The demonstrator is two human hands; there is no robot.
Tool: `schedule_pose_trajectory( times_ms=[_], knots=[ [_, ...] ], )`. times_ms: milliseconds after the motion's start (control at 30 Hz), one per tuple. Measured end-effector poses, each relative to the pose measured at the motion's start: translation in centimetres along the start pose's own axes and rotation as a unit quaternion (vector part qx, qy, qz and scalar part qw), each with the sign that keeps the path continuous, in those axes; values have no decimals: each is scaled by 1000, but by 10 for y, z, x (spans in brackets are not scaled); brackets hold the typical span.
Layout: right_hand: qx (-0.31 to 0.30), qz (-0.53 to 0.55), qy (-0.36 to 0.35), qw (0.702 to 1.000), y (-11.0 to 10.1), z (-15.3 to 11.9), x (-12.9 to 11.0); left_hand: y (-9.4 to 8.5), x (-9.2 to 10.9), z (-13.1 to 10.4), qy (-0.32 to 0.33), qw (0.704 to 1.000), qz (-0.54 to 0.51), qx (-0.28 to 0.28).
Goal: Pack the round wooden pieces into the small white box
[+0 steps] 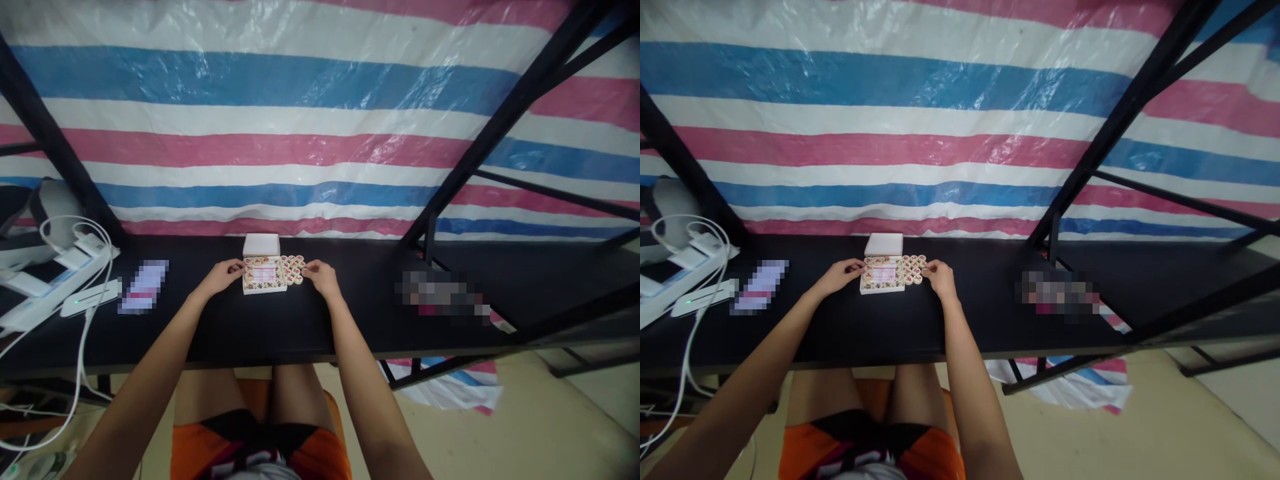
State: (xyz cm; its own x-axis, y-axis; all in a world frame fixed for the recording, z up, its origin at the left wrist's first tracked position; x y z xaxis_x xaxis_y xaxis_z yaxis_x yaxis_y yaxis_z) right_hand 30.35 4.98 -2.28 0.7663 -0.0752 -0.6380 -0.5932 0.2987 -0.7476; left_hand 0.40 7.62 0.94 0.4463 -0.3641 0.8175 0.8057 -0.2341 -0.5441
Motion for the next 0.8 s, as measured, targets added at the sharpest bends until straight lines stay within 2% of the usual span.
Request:
schedule_pose_trajectory(
  times_ms=[200, 300, 367, 467, 500, 567, 633, 700, 800],
  knots=[
    [-9, 17, -19, 1000, -2, -1, -6, 0, -4, 1, 1, 1000, -1, 1],
    [15, -11, -52, 998, -6, -2, -15, 1, -4, 1, 0, 1000, -2, 1],
    [59, -51, -86, 993, -10, -8, -30, 1, -5, 1, -1, 1000, -3, 2],
    [110, -108, -183, 971, -7, -29, -74, 1, -6, 2, -2, 1000, -5, 0],
    [105, -119, -236, 959, 0, -39, -93, 2, -7, 3, -4, 1000, -7, -2],
    [50, -146, -358, 921, 21, -64, -130, 2, -9, 3, -6, 1000, -13, -4],
    [-2, -185, -429, 884, 41, -84, -152, 3, -9, 3, -3, 1000, -20, -8],
    [-30, -216, -452, 865, 52, -94, -161, 4, -8, 3, 0, 1000, -26, -10],
    [-46, -234, -458, 856, 57, -96, -163, 3, -6, 3, -3, 1000, -24, -11]
  ],
)
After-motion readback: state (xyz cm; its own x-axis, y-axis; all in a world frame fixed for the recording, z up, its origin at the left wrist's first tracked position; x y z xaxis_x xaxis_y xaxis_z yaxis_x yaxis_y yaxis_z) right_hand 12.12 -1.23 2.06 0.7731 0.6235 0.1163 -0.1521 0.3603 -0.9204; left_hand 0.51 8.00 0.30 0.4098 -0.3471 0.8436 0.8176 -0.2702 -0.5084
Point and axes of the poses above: each hand's wrist, its own z-axis towards the middle knuckle, its own y-axis out of the palm, x = y × z, the point moved 8 cm from there along z, towards the middle knuckle, and after that the axes turned 14 degrees about -z, right-handed, at the moved point
